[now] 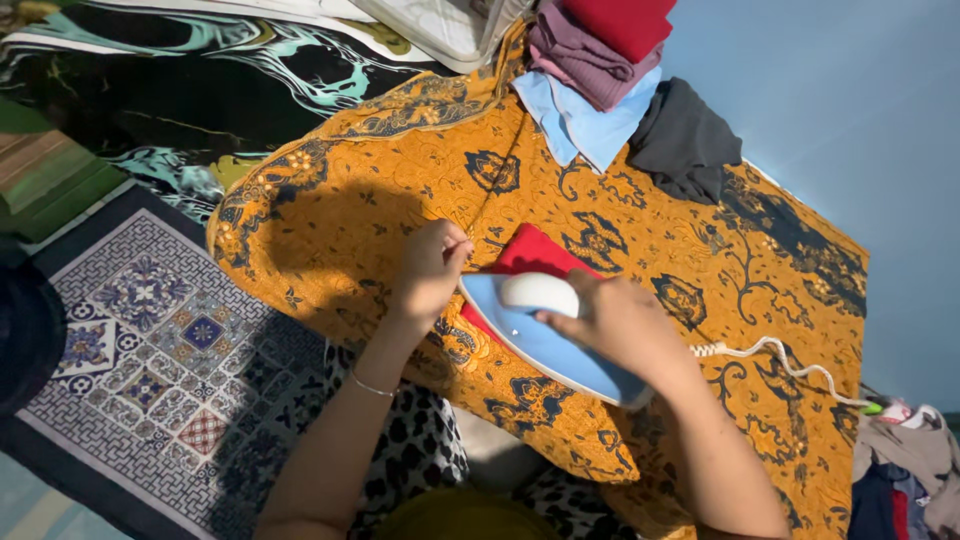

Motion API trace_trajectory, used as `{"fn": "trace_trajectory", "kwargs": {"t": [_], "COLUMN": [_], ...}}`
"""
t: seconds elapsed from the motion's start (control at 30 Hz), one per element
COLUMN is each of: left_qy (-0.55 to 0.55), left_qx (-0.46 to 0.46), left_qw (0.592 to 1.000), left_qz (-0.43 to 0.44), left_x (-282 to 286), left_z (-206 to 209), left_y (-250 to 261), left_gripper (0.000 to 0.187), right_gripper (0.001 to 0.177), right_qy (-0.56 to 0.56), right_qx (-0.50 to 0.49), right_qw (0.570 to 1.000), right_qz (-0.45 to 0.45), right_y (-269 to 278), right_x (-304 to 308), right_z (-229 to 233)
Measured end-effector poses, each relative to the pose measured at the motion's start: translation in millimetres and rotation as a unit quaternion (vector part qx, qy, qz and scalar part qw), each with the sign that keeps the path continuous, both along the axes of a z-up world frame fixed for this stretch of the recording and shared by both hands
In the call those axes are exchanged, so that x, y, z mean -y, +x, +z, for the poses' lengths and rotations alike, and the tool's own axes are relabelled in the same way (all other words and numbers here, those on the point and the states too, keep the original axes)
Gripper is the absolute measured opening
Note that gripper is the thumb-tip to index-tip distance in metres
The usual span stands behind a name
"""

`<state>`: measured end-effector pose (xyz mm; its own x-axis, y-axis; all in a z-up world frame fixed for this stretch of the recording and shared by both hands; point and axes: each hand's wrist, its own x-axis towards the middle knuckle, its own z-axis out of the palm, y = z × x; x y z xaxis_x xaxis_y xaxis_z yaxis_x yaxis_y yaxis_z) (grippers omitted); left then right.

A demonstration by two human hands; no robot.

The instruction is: The person irons a dark gray t-shirt and a red t-shirt on a patterned tablecloth. They smooth the fabric, use a blue iron to press the garments, and fold them after ironing.

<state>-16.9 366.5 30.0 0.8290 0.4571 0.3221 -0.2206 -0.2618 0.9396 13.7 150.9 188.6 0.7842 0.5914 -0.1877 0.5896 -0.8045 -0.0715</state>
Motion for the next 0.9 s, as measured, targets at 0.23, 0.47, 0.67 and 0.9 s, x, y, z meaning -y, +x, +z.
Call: {"fn": "trace_trajectory", "kwargs": {"t": [0.23,0.47,0.67,0.9], "left_qy": [0.092,0.277,0.464,0.520], "left_qx": [0.054,-0.102,-0.332,-0.283], "left_qw": [0.994,0.949,0.814,0.806], "left_qz": [-0.011,-0.108,-0.106,0.015], "left_x": [41.8,135.2,198.0,208.5], "left_z": [17.6,11.6,-13.7,-15.0], "left_y": [-7.0,12.4,40.8,42.1], "left_gripper": [0.014,0.053,0.096,0.051], "right_gripper": [0.051,0.040,0.040,0.033], "right_qy": [0.012,0.167,0.230,0.302], "right_qx": [-0.033,-0.037,0.030,0.038], "right_qw": [0.998,0.975,0.933,0.870], "right_qz": [0.060,-0.143,-0.274,-0.389], "right_y": [-20.3,-25.0,-59.1,-91.0], "right_x": [41.7,181.0,275.3,311.7], "right_z": [3.0,1.4,-23.4,-34.2]}}
